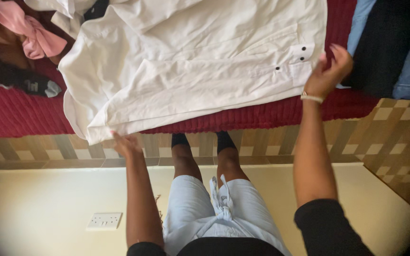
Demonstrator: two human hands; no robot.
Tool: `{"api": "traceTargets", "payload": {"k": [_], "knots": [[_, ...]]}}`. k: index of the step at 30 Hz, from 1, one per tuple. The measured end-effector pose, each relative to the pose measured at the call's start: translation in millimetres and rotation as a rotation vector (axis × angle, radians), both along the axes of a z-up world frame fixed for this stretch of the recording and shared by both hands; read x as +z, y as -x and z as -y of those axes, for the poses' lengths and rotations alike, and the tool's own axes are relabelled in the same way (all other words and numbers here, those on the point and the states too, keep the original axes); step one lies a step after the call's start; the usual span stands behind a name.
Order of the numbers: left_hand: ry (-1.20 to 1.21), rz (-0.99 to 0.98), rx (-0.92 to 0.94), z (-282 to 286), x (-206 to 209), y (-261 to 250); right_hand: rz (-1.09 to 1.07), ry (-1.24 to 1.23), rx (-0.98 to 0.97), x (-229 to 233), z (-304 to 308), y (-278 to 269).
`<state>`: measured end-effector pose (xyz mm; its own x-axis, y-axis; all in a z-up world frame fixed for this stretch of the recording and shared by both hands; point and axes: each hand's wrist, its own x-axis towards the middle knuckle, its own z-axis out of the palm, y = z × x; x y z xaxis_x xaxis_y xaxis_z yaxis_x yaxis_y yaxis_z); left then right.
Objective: The person folds a white shirt on a bed and then organizes several other garments into a pile.
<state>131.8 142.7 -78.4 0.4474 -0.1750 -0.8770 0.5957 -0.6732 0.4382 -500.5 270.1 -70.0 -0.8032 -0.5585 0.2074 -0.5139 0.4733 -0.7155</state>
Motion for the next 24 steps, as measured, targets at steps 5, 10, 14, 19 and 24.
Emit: {"api": "traceTargets", "payload": {"k": [5, 10, 14, 19, 24], "knots": [[0.63, 1.032, -1.0, 59, 21, 51, -0.127, -0.394, 0.622, 32, 91, 1], [0.934, 0.838, -1.559, 150, 19, 129, -0.151, -0.762, 0.783, 23, 121, 15], [0.618, 0.74, -1.759, 165, 13, 140, -0.16, -0.867, 0.568, 19, 113, 17], [0.802, 0.971, -1.712, 151, 35, 141, -0.587, -0.645, 0.421, 30, 106, -21], [0.734, 0.716, -1.346, 123, 47, 154, 0.382, -0.064, 0.222, 41, 141, -51]]}}
